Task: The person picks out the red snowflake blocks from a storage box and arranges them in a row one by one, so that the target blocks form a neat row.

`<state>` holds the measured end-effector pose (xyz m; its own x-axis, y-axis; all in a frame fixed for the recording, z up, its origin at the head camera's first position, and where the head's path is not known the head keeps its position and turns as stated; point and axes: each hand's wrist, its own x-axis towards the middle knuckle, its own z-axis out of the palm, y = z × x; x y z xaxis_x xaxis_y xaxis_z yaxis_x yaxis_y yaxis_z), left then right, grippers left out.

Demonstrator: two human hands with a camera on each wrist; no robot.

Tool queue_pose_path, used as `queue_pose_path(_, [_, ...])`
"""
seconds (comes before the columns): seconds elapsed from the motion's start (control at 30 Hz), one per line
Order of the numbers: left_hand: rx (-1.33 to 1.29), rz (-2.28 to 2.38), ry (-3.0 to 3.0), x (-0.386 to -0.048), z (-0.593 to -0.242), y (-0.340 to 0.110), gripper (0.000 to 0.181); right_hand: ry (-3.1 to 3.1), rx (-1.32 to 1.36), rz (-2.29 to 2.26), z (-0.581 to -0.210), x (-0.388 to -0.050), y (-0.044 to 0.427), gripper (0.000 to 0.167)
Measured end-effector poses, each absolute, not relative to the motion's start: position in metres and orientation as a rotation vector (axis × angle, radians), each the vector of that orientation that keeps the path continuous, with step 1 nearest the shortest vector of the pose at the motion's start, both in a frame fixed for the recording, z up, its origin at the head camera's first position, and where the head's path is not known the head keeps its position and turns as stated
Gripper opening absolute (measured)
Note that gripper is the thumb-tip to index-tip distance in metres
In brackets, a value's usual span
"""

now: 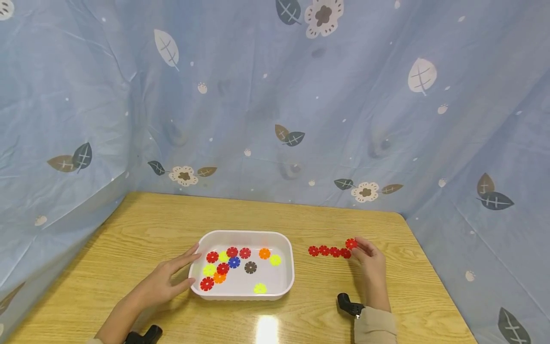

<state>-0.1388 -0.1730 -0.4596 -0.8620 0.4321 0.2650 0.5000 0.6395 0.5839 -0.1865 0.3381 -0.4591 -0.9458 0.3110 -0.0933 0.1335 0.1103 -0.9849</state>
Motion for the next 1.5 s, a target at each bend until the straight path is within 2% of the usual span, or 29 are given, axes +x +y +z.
queue_pose_path(0.2, [-0.792,-1.019,-2.757,-0.139,-0.460,-0.173,0.054,-2.184,-0.575,1.933,-0.473,-0.185,0.347,0.046])
queue_pose_path(0.33, [-0.797,-1.018,-2.749,-0.139,-0.460,-0.173,0.054,-2.277,-0.614,1.712,-0.484,-0.187,0.350,0.040])
queue_pose_path(0.47, [-0.795,-1.011,-2.740,-0.139,-0.461,-0.173,0.054,-2.448,-0.601,1.386,-0.492,-0.188,0.352,0.035])
queue_pose_path(0.8, [-0.786,-0.994,-2.734,-0.139,-0.463,-0.173,0.053,-2.517,-0.561,1.138,-0.495,-0.189,0.349,0.033])
queue_pose_path(1.2, [-0.788,-1.007,-2.739,-0.139,-0.462,-0.173,0.054,-2.523,-0.518,1.013,-0.498,-0.191,0.345,0.033])
queue_pose_path(1.5, [-0.793,-0.995,-2.729,-0.140,-0.463,-0.173,0.054,-2.433,-0.570,1.147,-0.497,-0.186,0.345,0.034])
